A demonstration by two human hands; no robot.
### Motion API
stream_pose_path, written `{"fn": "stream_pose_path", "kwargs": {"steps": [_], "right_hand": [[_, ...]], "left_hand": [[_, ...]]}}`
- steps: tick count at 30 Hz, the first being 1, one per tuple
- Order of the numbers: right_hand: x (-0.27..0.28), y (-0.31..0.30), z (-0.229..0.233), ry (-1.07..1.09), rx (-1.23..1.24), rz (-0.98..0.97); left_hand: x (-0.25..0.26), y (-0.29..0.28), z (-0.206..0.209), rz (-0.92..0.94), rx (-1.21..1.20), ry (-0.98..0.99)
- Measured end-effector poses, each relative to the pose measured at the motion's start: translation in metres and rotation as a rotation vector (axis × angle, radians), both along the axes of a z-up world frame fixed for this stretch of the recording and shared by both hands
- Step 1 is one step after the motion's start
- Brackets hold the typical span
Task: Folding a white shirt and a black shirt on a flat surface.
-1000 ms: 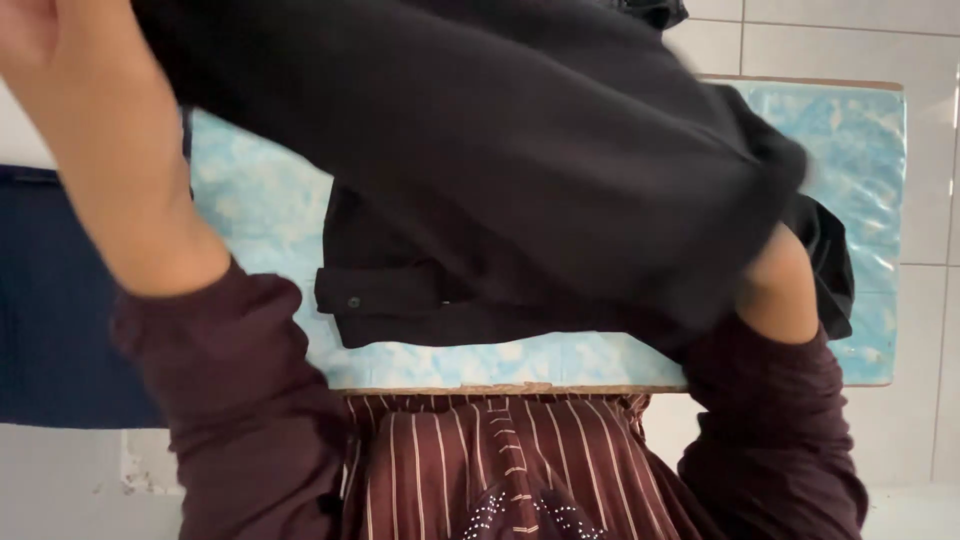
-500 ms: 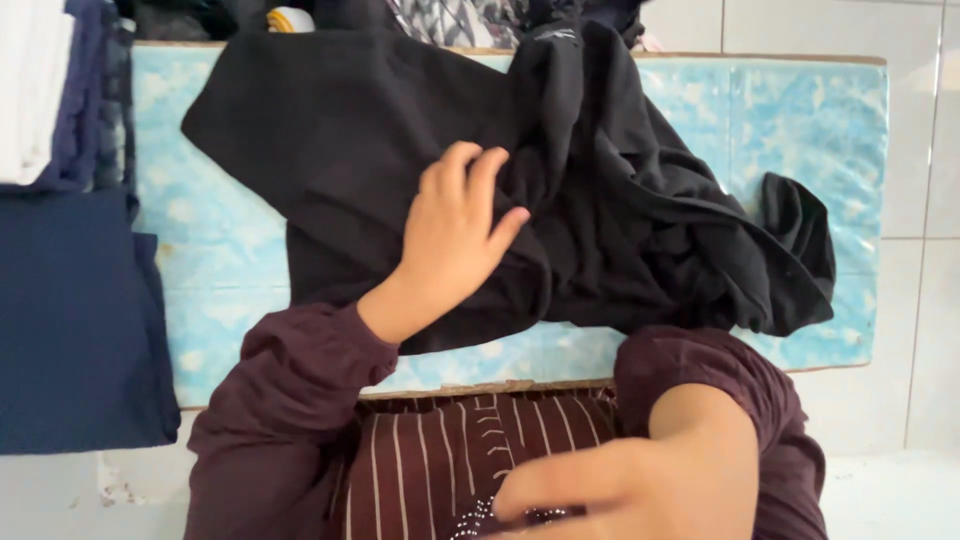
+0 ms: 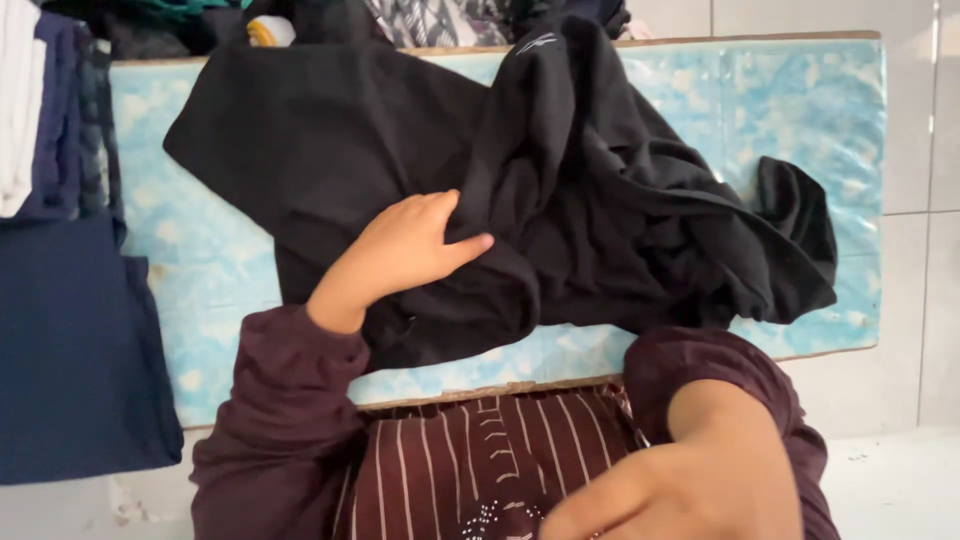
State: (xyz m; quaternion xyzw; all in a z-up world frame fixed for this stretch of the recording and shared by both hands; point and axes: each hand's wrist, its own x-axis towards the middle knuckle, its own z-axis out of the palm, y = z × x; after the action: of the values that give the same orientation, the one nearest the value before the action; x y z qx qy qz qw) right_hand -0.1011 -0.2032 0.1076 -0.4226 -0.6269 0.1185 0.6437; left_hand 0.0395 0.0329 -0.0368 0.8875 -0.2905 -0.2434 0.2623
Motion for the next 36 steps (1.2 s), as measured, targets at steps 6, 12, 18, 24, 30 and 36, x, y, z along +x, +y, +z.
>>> {"fn": "stream_pose_path", "kwargs": {"steps": [6, 12, 18, 24, 30, 36], "right_hand": [[0.007, -0.007, -0.002, -0.033, 0.042, 0.001], [0.023, -0.001, 0.027, -0.23, -0.604, -1.129], [0.066, -0.09, -0.086, -0.04, -1.27, -1.728], [0.093, -0.31, -0.134, 0.83, -0.057, -1.797], [0.063, -0.293, -0.115, 0.916, 0.249, -1.775], [-0.021, -0.177, -0.114, 0.391, -0.493, -1.973]], "left_hand": [[0.018, 0.027, -0.036, 0.468, -1.192, 0.804], [0.034, 0.053, -0.018, 0.546, -1.74, 0.939], [0.044, 0.087, 0.03, 0.516, -1.6, 0.49], [0.094, 0.15, 0.0, 0.515, -0.833, -0.589], [0.111, 0.138, 0.023, 0.658, -0.293, -0.999], [0.012, 0.061, 0.077, 0.644, -0.53, -0.328]]}}
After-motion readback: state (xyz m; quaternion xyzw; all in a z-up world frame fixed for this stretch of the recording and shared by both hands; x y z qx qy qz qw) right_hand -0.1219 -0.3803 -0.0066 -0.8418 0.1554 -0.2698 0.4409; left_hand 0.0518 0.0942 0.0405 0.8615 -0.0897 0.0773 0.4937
